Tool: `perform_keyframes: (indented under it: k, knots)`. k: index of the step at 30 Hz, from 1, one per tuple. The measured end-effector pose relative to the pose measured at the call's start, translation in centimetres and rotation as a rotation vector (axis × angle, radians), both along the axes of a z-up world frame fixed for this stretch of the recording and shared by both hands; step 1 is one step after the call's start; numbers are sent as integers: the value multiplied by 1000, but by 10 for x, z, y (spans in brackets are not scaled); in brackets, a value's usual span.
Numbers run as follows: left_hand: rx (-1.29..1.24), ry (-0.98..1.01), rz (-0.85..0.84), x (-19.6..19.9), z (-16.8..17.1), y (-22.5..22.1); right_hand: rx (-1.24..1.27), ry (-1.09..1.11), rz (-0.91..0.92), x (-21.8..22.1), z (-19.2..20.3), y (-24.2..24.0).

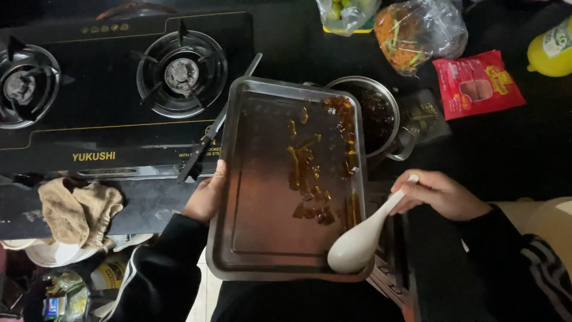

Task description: Scooping jelly from a metal tray into a pot using a spoon.

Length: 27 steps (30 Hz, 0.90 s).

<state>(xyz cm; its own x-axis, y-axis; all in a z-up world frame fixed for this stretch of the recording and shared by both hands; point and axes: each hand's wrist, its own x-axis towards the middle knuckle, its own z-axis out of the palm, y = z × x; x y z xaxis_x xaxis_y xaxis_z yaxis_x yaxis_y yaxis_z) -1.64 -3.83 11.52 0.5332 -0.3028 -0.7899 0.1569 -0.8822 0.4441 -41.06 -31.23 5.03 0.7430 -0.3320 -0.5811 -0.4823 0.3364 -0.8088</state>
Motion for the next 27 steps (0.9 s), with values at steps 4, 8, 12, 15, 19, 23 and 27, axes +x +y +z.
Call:
perform_keyframes:
  k: [4, 8, 12, 15, 19, 23, 27]
  knots:
    - [-23, -10, 56, -1, -1, 1, -9, -2, 67, 1, -11, -16]
    - [-71, 0, 61, -1, 3, 2, -122, 27, -146, 1, -4, -38]
    - [-105, 23, 83, -3, 7, 2, -149, -22, -200, -4, 5, -51]
    - [-16, -21, 63, -4, 15, -1, -109, -114, 114, 14, 15, -33]
    - [-7, 8, 42, -5, 22, -4, -62, -35, 305, 42, 29, -23]
    - [-146, 24, 40, -8, 24, -10, -205, -72, 441, 59, 33, -38]
    - [-115, 63, 24, -4, 33, -10, -444, 23, 369, 74, 70, -62]
